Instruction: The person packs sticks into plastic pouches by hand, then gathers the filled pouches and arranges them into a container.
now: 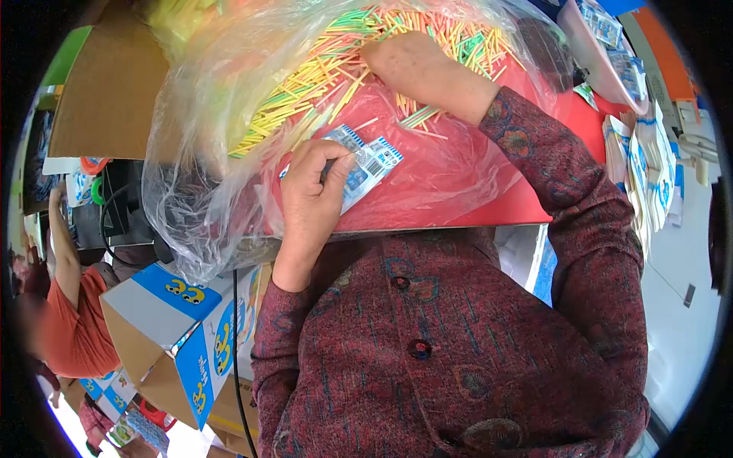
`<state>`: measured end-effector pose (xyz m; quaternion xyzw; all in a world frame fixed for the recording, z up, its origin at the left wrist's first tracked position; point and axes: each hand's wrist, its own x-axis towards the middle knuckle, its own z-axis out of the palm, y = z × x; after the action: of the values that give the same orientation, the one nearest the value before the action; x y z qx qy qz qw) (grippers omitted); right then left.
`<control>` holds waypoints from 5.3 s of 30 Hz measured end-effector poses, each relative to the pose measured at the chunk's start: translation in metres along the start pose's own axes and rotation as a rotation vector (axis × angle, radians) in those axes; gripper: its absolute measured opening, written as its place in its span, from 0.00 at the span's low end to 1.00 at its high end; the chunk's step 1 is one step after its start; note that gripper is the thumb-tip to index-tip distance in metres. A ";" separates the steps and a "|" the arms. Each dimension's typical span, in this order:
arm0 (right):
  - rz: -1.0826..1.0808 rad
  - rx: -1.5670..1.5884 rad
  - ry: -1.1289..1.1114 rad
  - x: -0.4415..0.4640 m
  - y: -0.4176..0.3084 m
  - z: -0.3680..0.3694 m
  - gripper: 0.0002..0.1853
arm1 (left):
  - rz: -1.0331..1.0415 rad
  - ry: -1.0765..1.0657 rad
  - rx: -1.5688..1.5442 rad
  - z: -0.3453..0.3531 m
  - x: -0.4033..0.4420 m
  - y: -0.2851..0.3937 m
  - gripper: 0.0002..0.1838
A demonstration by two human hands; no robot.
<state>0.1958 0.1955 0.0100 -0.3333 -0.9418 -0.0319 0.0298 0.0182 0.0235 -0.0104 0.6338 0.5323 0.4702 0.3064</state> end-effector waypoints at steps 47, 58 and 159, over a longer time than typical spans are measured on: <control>0.515 1.939 0.769 -0.026 -0.061 -0.022 0.10 | -0.255 0.041 -1.634 0.072 0.079 0.028 0.15; 0.405 1.550 0.839 -0.026 -0.075 -0.010 0.07 | -0.175 0.020 -1.772 0.062 0.073 0.020 0.16; 0.550 0.964 0.322 -0.086 0.038 0.037 0.14 | -0.009 0.768 0.389 -0.128 -0.085 0.042 0.05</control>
<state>0.2853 0.1735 -0.0316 -0.5058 -0.7122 0.3592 0.3285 -0.0829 -0.0829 0.0513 0.4566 0.6893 0.5613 -0.0371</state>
